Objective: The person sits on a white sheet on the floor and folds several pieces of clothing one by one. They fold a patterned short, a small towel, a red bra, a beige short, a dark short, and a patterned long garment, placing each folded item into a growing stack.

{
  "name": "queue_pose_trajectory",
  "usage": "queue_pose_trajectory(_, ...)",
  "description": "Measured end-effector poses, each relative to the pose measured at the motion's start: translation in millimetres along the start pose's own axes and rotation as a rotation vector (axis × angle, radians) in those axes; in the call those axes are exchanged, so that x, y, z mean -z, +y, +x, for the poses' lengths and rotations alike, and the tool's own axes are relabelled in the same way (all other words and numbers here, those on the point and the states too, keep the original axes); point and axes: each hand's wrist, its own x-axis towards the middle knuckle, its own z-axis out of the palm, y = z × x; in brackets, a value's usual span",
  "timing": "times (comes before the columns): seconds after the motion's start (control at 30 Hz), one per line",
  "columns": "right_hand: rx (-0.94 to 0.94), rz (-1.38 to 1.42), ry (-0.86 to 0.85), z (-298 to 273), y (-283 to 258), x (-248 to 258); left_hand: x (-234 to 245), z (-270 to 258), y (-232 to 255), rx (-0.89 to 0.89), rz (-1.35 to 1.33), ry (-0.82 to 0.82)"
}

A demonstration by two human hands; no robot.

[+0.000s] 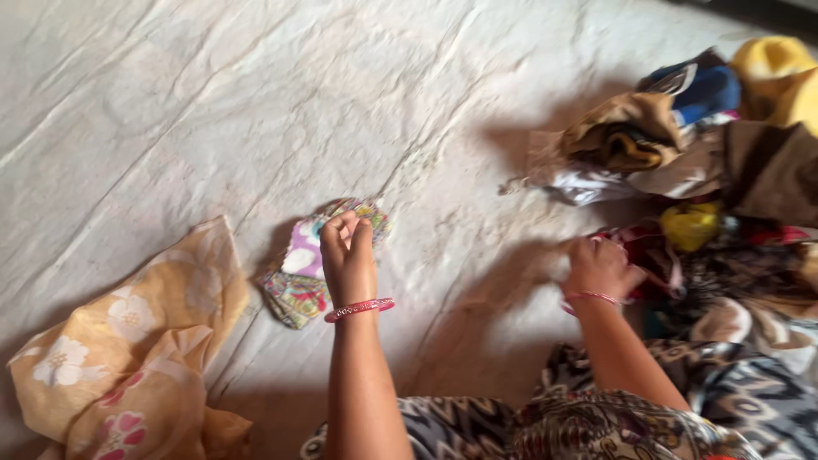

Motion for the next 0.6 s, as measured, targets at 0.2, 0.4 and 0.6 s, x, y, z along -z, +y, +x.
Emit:
queue_pose_trajectory(0.2, 0.213, 0.27, -0.344, 0, 38, 11, -24, -5, -43, -0.276, 0.308, -0.284)
queue_pose_trajectory(0.4, 0.766, 1.181, 0.06, -40, -32, 54, -27, -44, -54, 0.021, 1.312, -0.453)
queue_pose_trajectory(0.6, 0.34, 0.814, -0.285, -43, -22, 51, -32, -48, -54, -0.033, 1.54, -0.584)
